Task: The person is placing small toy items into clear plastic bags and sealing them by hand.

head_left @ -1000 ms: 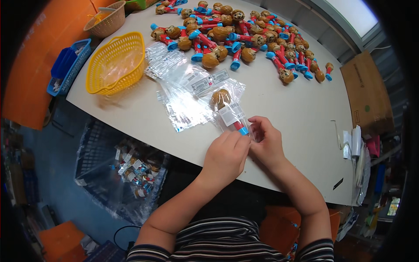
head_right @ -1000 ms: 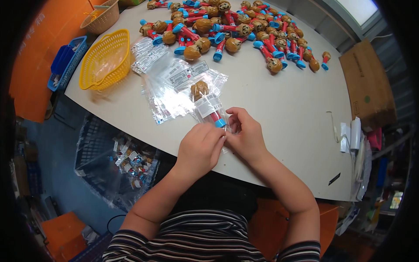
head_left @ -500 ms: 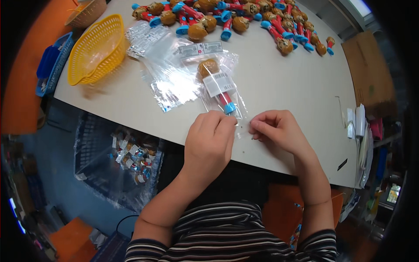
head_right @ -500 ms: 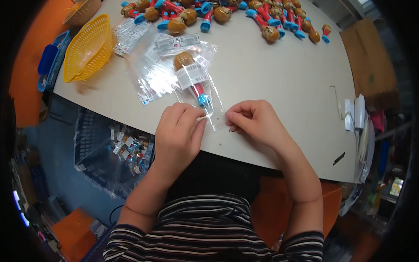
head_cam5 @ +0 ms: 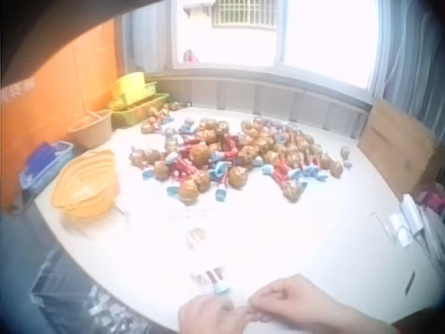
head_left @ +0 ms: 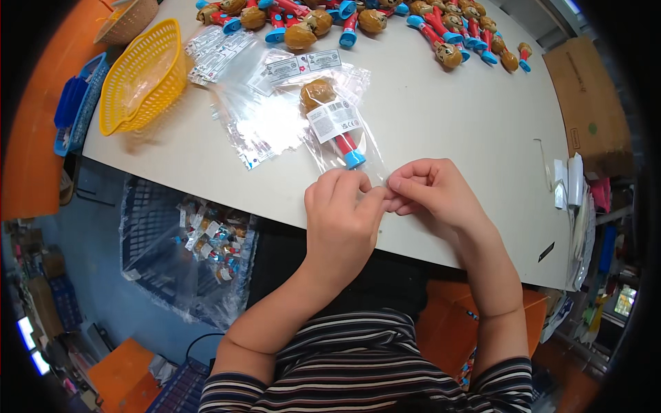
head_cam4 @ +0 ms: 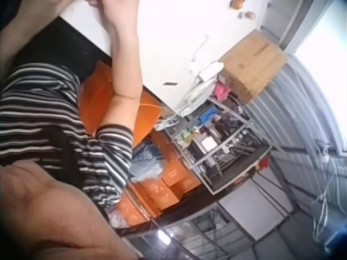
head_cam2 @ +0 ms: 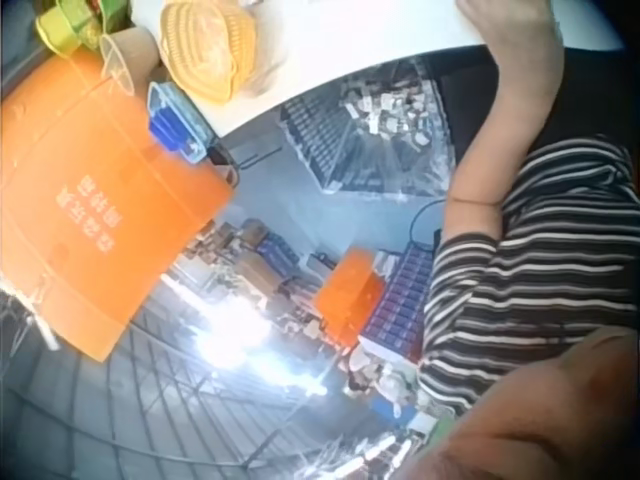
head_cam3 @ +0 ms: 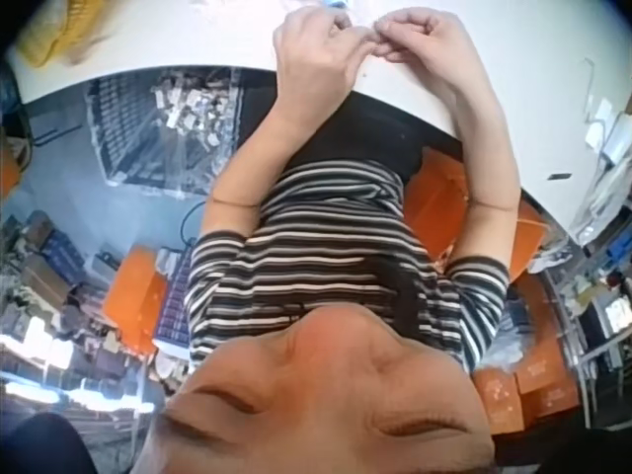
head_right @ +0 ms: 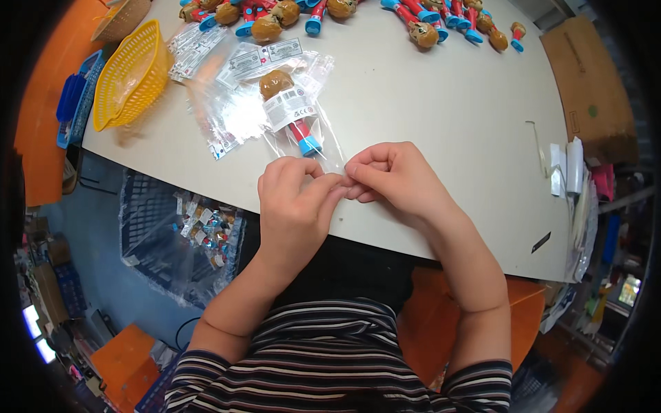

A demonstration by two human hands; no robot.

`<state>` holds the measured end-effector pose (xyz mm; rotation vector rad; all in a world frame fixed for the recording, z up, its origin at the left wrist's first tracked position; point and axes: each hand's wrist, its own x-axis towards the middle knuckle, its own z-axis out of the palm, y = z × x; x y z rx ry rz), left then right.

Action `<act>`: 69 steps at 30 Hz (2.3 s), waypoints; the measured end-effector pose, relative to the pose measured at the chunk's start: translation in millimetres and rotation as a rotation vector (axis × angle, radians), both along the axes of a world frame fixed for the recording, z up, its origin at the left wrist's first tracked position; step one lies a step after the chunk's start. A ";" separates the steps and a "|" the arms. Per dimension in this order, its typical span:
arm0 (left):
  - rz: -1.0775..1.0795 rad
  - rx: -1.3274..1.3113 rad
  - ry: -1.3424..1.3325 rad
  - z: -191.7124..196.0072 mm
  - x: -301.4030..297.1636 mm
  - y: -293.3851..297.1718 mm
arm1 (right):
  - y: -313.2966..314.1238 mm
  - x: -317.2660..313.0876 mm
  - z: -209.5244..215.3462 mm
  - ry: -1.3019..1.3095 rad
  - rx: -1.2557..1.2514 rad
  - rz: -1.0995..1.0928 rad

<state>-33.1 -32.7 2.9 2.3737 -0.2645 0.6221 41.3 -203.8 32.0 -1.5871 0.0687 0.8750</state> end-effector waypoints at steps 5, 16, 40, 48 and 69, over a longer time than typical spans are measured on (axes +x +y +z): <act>0.000 -0.074 0.000 -5.4 4.2 -2.9 | 1.4 1.2 -0.5 0.091 0.071 -0.044; -0.045 -0.084 0.021 -12.6 7.1 -10.6 | 5.8 -4.1 -4.5 0.038 0.062 -0.070; -0.038 0.035 -0.035 -7.4 9.0 -5.7 | 6.5 -4.6 -5.7 0.042 0.114 -0.127; -0.148 -0.151 0.074 -16.0 13.6 -1.3 | 8.3 -7.7 -9.2 0.010 0.072 -0.126; 0.489 -0.694 -0.161 75.3 106.4 286.6 | 11.5 -8.1 -3.7 -0.022 0.052 -0.121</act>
